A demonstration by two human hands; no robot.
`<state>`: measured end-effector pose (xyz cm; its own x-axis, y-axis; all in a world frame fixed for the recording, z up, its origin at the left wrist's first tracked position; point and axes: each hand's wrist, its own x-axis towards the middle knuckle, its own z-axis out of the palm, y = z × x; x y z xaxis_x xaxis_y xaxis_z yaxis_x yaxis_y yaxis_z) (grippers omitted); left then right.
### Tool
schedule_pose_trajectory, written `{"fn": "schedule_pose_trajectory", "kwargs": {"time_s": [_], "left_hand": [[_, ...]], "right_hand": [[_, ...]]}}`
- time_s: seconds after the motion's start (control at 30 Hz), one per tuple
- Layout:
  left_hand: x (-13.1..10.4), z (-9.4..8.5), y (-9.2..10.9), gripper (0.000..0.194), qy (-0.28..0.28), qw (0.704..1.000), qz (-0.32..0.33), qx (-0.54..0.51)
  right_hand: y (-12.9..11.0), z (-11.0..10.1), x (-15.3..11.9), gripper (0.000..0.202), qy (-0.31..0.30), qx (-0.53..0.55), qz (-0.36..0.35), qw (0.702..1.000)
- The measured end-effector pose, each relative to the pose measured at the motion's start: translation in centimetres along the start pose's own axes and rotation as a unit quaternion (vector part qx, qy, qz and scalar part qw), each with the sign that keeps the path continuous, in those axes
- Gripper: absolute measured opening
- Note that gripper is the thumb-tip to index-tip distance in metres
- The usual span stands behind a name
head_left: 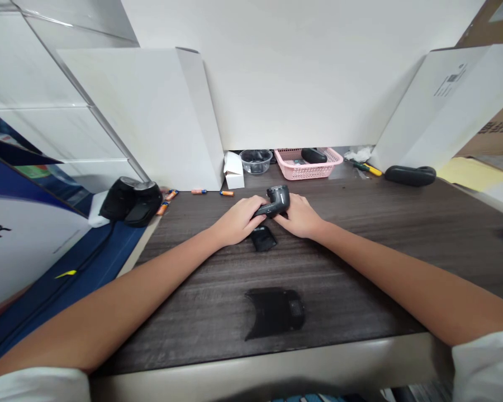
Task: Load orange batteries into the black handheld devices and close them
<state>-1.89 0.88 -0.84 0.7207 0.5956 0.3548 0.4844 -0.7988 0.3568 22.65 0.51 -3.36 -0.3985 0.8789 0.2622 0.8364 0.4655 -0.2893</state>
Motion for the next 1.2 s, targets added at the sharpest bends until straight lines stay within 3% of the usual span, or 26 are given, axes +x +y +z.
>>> {"fn": "schedule_pose_trajectory", "kwargs": {"time_s": [0.53, 0.73, 0.9, 1.03, 1.2], "left_hand": [[0.1, 0.4, -1.0, 0.042, -0.021, 0.999, -0.038, 0.006], [0.2, 0.4, -1.0, 0.042, -0.020, 0.999, -0.033, 0.002], [-0.1, 0.2, -0.6, 0.035, -0.024, 1.000, 0.007, 0.012], [-0.1, 0.3, -0.7, 0.036, 0.020, 0.999, -0.002, 0.034], [0.1, 0.1, -1.5, 0.043, 0.113, 0.985, -0.083, 0.101]], "right_hand": [[0.1, 0.0, -0.2, 0.068, -0.006, 0.028, -0.013, 1.000], [0.3, 0.1, -0.2, 0.068, -0.002, 0.025, -0.011, 1.000], [0.6, 0.4, -0.2, 0.059, -0.008, 0.014, -0.014, 1.000], [0.4, 0.2, -0.1, 0.060, -0.006, 0.012, -0.016, 1.000], [-0.2, -0.2, -0.2, 0.059, -0.009, -0.002, -0.009, 1.000]]}}
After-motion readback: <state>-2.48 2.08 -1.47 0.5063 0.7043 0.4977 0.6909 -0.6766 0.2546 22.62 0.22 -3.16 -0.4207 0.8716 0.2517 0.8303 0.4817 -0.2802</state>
